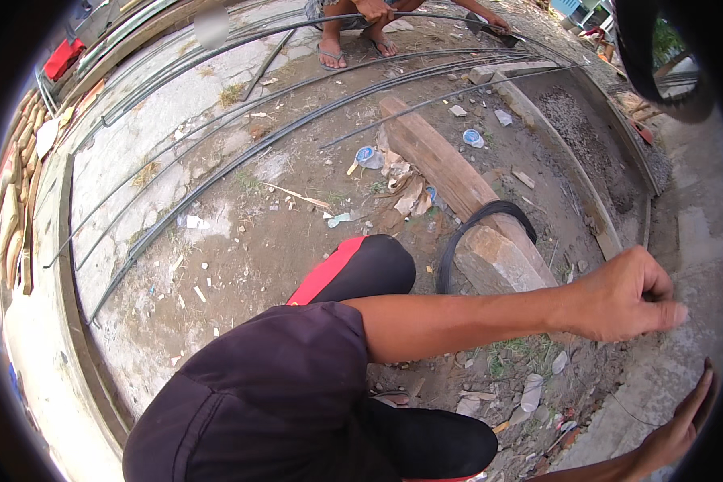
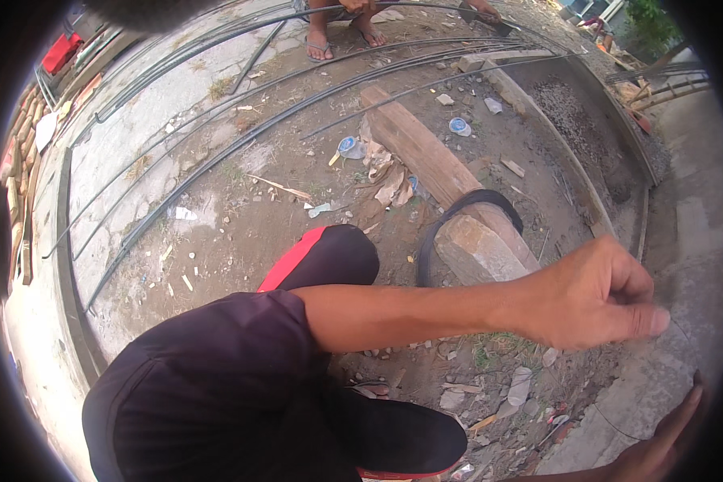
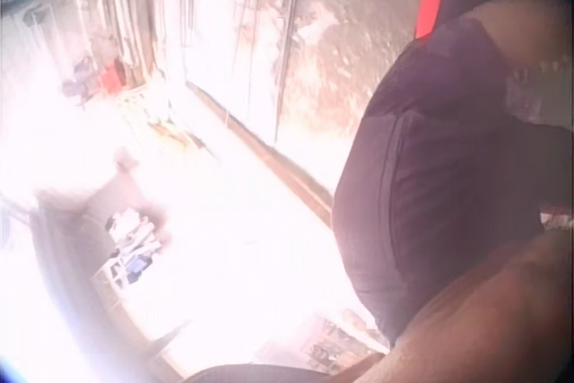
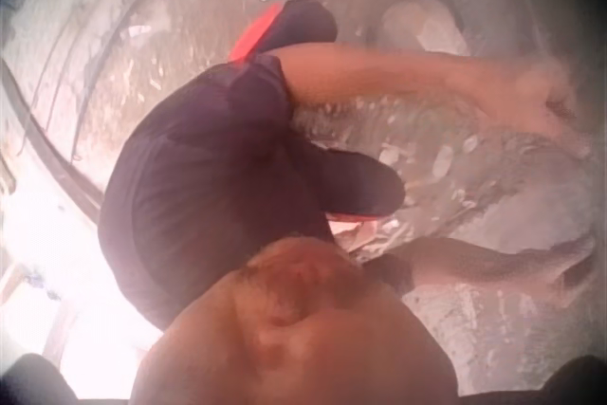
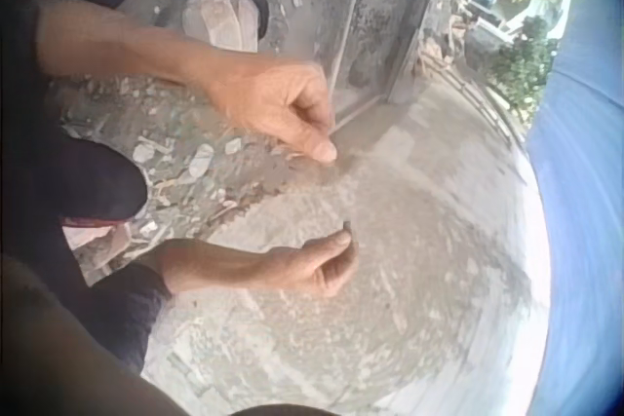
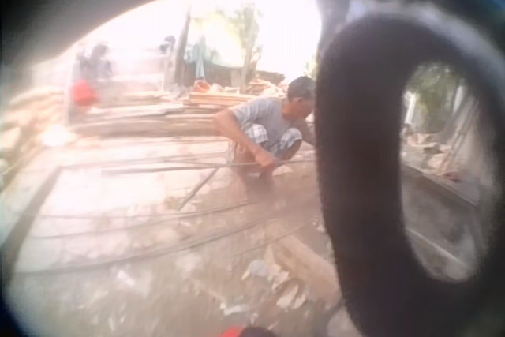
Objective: The person bends thin metal rods into rectangular shapes by hand, using a wooden block as a guide. They then stack the finished pieces together. Another person is seen working with similar rods in the background.
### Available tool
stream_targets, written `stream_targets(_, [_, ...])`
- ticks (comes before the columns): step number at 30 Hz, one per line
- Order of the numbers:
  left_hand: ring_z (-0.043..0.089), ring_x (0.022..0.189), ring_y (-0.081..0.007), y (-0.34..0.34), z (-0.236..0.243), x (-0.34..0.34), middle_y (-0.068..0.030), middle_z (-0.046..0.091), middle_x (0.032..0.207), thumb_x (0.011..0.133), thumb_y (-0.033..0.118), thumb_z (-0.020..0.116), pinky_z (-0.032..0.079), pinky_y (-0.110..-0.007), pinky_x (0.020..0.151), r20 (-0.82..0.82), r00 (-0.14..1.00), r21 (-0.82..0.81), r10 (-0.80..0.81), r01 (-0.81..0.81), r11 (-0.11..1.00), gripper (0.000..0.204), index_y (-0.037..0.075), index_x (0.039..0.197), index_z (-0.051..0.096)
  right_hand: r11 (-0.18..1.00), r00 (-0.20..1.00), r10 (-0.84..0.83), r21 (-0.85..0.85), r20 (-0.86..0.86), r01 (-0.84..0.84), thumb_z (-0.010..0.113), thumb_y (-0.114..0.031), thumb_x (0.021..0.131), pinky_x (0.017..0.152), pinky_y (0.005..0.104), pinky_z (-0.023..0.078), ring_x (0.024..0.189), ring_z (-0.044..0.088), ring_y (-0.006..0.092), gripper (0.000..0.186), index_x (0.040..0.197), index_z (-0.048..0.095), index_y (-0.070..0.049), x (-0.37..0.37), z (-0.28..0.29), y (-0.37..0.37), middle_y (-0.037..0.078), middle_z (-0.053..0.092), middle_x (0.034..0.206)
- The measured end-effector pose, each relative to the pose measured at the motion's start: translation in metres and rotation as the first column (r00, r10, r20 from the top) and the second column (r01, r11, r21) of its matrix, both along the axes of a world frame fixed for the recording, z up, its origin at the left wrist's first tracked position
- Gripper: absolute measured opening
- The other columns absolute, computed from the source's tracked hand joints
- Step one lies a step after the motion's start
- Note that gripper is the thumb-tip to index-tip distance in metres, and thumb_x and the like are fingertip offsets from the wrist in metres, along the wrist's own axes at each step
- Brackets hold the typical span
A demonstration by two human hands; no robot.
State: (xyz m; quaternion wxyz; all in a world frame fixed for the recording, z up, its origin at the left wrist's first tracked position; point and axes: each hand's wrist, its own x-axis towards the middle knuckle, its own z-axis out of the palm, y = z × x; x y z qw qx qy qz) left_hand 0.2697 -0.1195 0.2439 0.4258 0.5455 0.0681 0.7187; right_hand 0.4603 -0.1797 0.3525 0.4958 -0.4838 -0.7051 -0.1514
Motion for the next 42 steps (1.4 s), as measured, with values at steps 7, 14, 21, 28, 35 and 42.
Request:
stream_targets(7, [0.02,0.046,-0.0068,0.023,-0.031,-0.143,0.0055,0.025,0.054,0.103,0.028,0.058,0.016,-0.023,0.037,0.737,0.673,-0.214,-0.066,0.325,0.921,0.049,0.016,0.06,0.039,0.385,0.856,0.476,-0.828,-0.199,-0.407,0.075,-0.016,0.086,0.061,0.0317,0.046,0.07,0.063,0.0177,0.04,0.121,0.062,-0.001,-0.129,-0.173,0.015,0.012,0.068,0.078])
stream_targets(14, [0.019,0.043,-0.0065,0.035,-0.073,-0.286,0.0061,0.028,0.054,0.101,0.026,0.061,0.016,-0.025,0.038,0.639,0.569,-0.494,0.517,-0.213,0.843,0.041,0.015,0.067,0.041,0.819,0.91,0.415,-0.438,0.008,-0.37,0.071,-0.003,0.087,0.066,0.0324,0.052,0.073,0.07,0.0275,0.01,0.096,0.069,0.0,-0.058,-0.14,0.026,0.014,0.07,0.08])
stream_targets(21, [0.061,0.09,-0.0242,0.085,-0.129,-0.275,-0.0121,0.062,0.096,0.096,0.036,0.067,0.051,-0.037,0.076,0.023,0.639,-0.908,0.769,-0.309,0.284,0.039,0.002,0.114,0.061,0.624,0.886,0.433,-0.654,-0.165,-0.427,0.069,-0.012,0.091,0.071,0.0379,0.053,0.076,0.071,0.0309,0.013,0.095,0.075,-0.001,-0.034,-0.094,0.029,0.016,0.072,0.083])
stream_targets(28, [0.062,0.117,-0.0286,0.05,-0.042,-0.138,-0.0194,0.066,0.127,0.101,0.025,0.06,0.045,-0.04,0.102,-0.395,0.623,0.047,0.675,-0.72,0.692,0.041,-0.003,0.131,0.059,0.66,0.909,0.322,-0.751,0.263,-0.016,0.065,-0.022,0.093,0.079,0.0477,0.052,0.088,0.068,0.041,0.024,0.099,0.076,-0.001,-0.035,-0.105,0.069,0.023,0.071,0.09])
stream_targets(35, [0.064,0.08,-0.0168,0.001,-0.102,0.005,-0.0142,0.069,0.083,0.103,0.023,0.058,0.05,-0.036,0.074,-0.749,0.649,-0.039,0.135,-0.246,0.968,0.029,-0.004,0.098,0.068,0.465,0.932,0.36,-0.857,-0.047,-0.223,0.072,-0.019,0.084,0.066,0.0384,0.048,0.068,0.063,0.0261,0.023,0.093,0.074,0.002,0.009,-0.129,0.056,0.016,0.07,0.079])
stream_targets(42, [0.044,0.056,-0.0091,0.029,-0.121,0.014,-0.0036,0.052,0.059,0.102,0.023,0.06,0.035,-0.03,0.052,-0.564,0.819,-0.174,0.104,-0.241,0.955,0.03,0.0,0.087,0.069,0.579,0.924,0.165,-0.725,-0.344,-0.374,0.075,-0.011,0.088,0.059,0.0235,0.041,0.068,0.053,0.0052,0.026,0.111,0.072,0.001,0.05,-0.121,0.045,0.0,0.066,0.081])
